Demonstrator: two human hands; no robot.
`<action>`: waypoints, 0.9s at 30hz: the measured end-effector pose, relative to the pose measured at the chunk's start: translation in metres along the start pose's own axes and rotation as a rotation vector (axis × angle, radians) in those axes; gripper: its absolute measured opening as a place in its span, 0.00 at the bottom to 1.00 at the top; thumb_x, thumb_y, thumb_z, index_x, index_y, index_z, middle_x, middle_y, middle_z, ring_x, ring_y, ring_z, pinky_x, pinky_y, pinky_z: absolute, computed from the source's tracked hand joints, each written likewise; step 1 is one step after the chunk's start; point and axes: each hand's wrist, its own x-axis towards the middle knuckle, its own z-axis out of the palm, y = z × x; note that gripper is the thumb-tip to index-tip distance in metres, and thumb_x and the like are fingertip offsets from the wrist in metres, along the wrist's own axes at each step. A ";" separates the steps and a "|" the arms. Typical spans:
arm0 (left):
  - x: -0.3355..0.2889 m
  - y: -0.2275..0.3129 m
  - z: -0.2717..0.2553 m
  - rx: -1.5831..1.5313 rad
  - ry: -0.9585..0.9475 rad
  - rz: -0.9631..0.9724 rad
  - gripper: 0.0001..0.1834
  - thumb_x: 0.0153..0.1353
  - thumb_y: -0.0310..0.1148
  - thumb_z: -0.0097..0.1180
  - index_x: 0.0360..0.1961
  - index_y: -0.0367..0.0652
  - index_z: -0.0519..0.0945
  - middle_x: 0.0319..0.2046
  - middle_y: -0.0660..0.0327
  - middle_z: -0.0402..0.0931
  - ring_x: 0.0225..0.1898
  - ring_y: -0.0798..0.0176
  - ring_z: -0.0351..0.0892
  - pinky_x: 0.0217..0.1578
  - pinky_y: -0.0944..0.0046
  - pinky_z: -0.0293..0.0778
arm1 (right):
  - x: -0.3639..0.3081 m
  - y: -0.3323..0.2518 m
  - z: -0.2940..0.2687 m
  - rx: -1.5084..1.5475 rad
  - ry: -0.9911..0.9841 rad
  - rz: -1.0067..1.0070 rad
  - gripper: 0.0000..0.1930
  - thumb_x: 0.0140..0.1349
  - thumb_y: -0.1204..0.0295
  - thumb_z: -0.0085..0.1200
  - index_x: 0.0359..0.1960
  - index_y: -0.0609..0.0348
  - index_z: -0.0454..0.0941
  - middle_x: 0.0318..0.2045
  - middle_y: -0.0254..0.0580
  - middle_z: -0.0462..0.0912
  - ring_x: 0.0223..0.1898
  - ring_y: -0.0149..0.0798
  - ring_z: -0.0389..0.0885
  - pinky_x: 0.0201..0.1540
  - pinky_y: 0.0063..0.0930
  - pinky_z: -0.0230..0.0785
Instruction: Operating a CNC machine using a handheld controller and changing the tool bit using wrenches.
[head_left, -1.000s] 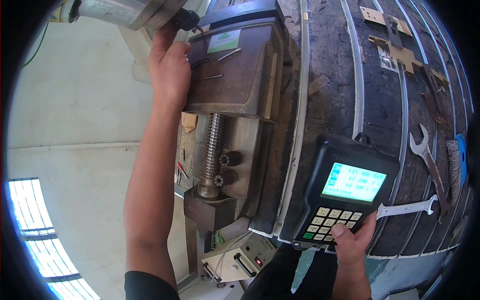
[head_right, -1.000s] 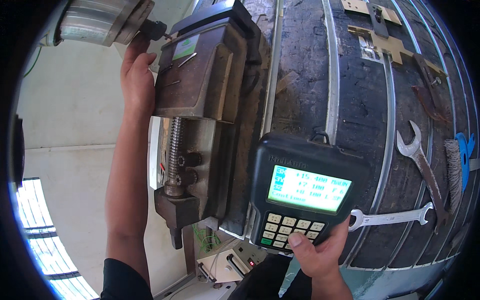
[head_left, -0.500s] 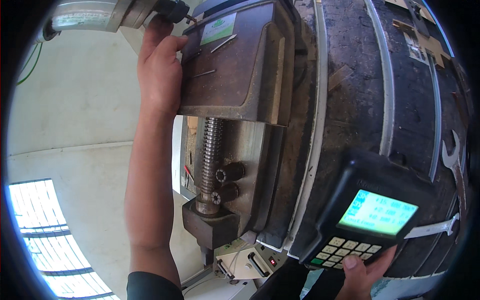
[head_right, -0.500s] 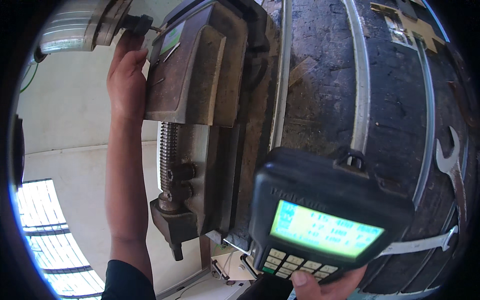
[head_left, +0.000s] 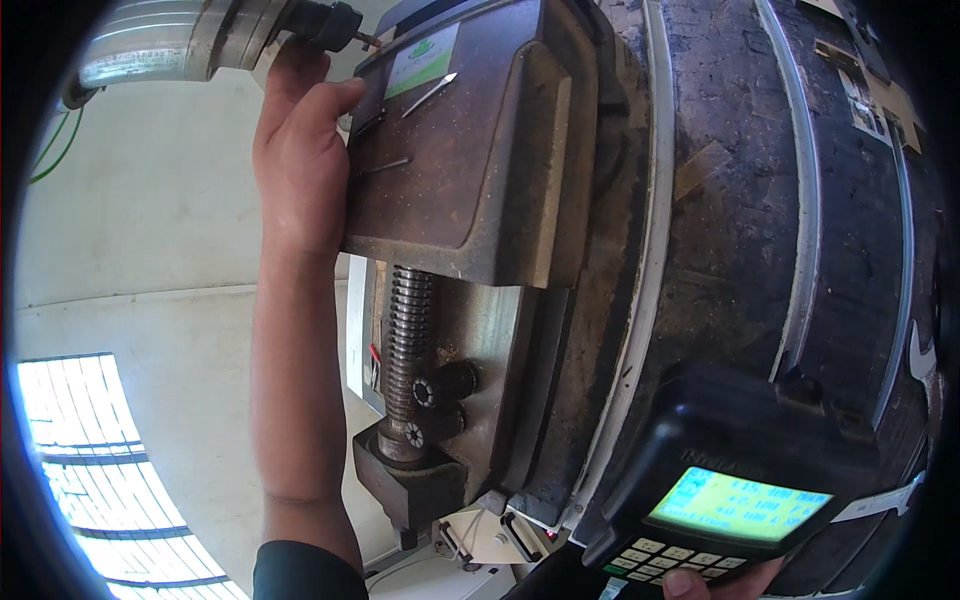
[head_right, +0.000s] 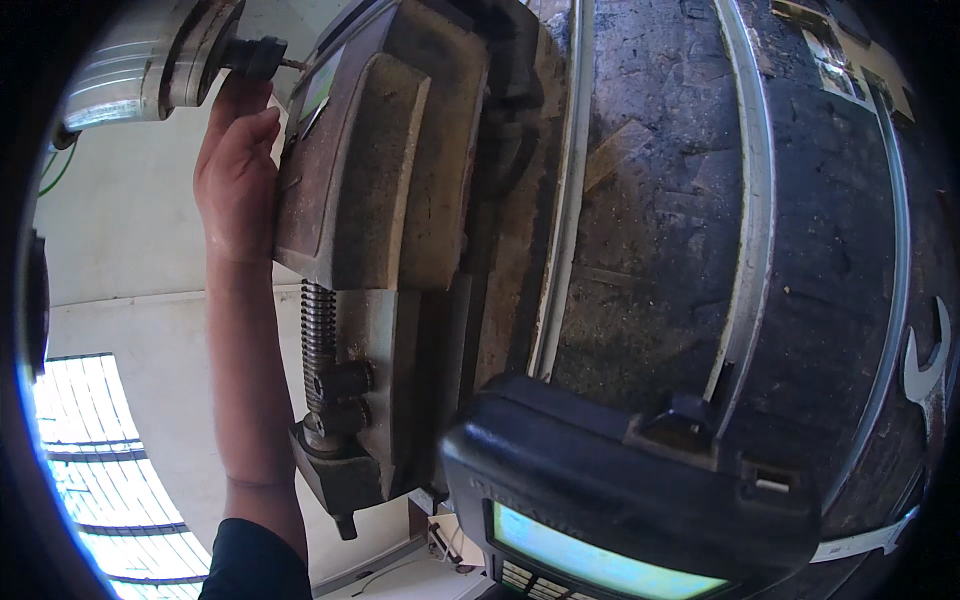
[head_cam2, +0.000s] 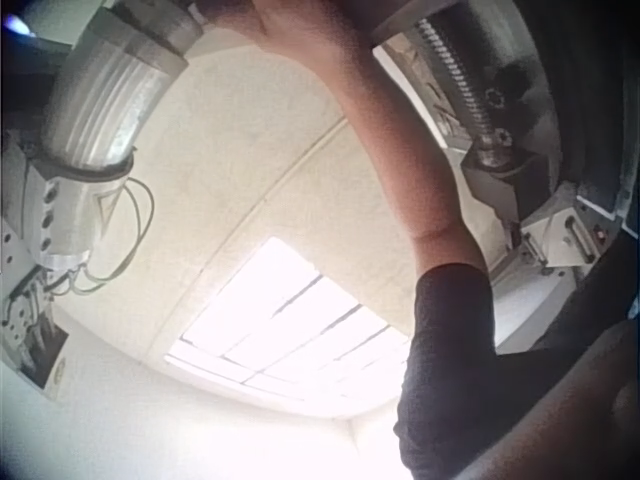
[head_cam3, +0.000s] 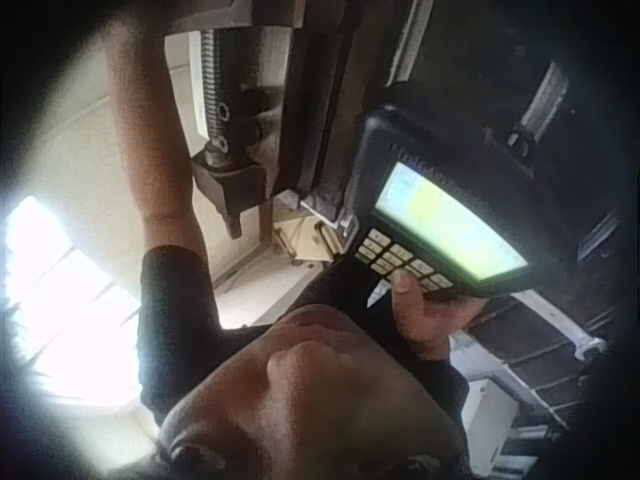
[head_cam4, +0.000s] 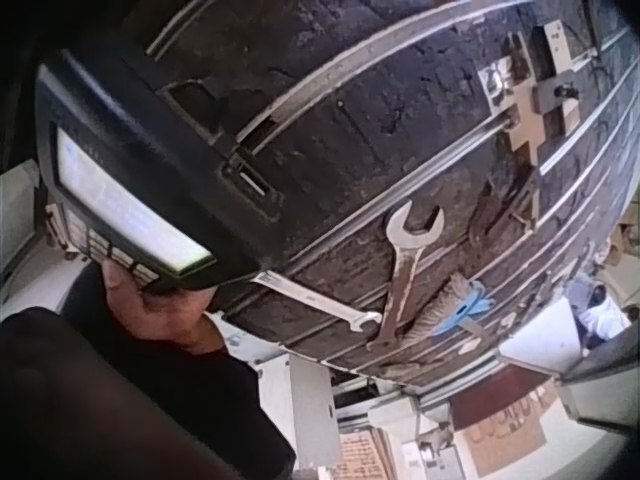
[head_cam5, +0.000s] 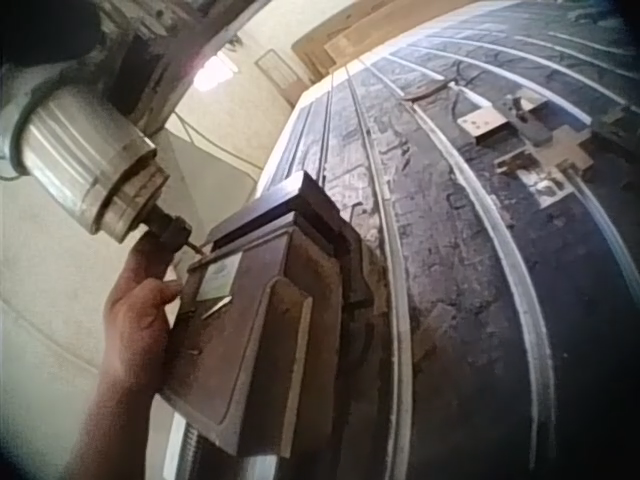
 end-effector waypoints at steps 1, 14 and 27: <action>0.000 -0.001 0.001 -0.062 -0.011 0.007 0.24 0.51 0.27 0.46 0.51 0.28 0.66 0.55 0.52 0.62 0.58 0.57 0.60 0.56 0.64 0.56 | 0.004 0.001 -0.007 -0.132 -0.095 -0.068 0.31 0.47 0.79 0.56 0.54 0.61 0.55 0.43 0.43 0.71 0.43 0.32 0.69 0.46 0.25 0.62; 0.000 0.004 0.004 -0.085 -0.015 -0.015 0.28 0.50 0.24 0.45 0.55 0.28 0.61 0.56 0.50 0.62 0.59 0.56 0.58 0.56 0.63 0.57 | -0.003 0.005 0.001 -0.089 0.055 -0.146 0.36 0.46 0.77 0.59 0.56 0.61 0.52 0.47 0.46 0.67 0.47 0.36 0.66 0.50 0.29 0.58; -0.003 -0.001 -0.001 -0.049 -0.062 -0.032 0.30 0.50 0.25 0.45 0.57 0.30 0.57 0.55 0.50 0.61 0.59 0.55 0.57 0.56 0.63 0.54 | -0.003 0.008 -0.002 -0.182 0.052 -0.109 0.35 0.46 0.73 0.61 0.55 0.62 0.54 0.47 0.46 0.68 0.45 0.36 0.67 0.47 0.29 0.60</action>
